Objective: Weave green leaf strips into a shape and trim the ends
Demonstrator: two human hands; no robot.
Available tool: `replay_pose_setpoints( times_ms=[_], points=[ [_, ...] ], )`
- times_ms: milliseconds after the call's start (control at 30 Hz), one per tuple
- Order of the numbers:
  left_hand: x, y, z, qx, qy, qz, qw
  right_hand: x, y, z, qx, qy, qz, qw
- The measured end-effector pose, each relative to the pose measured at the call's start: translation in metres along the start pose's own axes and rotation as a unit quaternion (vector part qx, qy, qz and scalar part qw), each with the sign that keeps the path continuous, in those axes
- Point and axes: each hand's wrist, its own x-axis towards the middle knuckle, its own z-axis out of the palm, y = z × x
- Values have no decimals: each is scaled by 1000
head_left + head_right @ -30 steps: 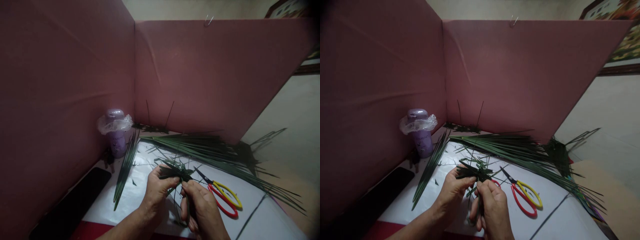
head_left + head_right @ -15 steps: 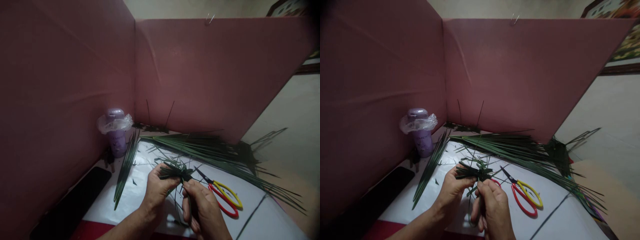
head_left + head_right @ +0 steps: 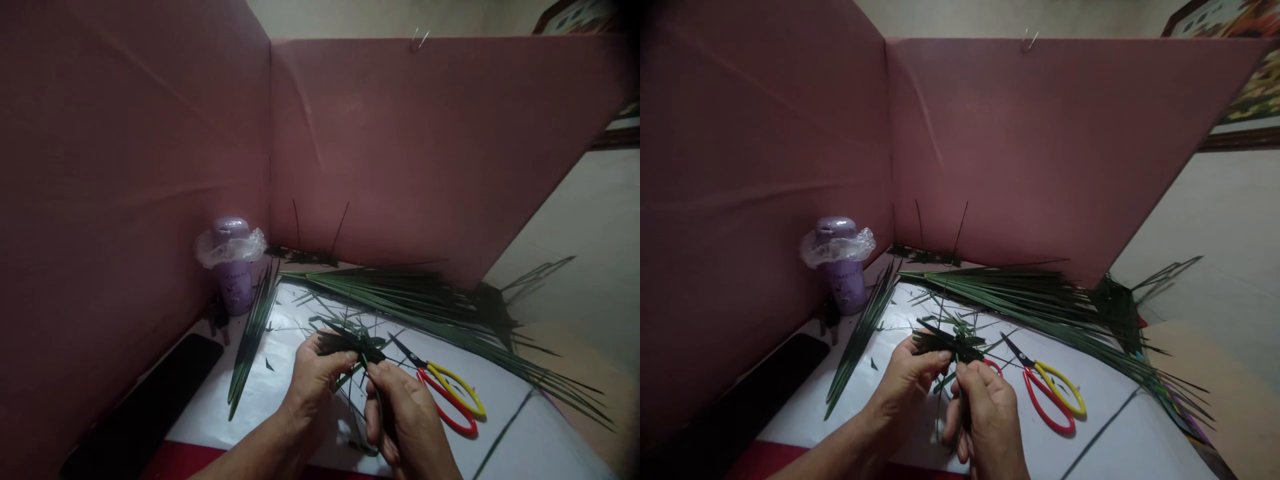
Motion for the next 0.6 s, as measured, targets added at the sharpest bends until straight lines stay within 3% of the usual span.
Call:
replay_pose_setpoints(
  times_ms=[167, 467, 600],
  points=[
    [2, -1, -1, -24, 14, -48, 998, 1, 1, -1, -8, -10, -13, 1000],
    [3, -1, -3, -32, 42, -52, 997, 4, 7, -7, -20, -25, -40, 999],
    [4, -3, -5, -17, 43, -56, 997, 5, 9, -8, -42, -36, -96, 994]
  ],
)
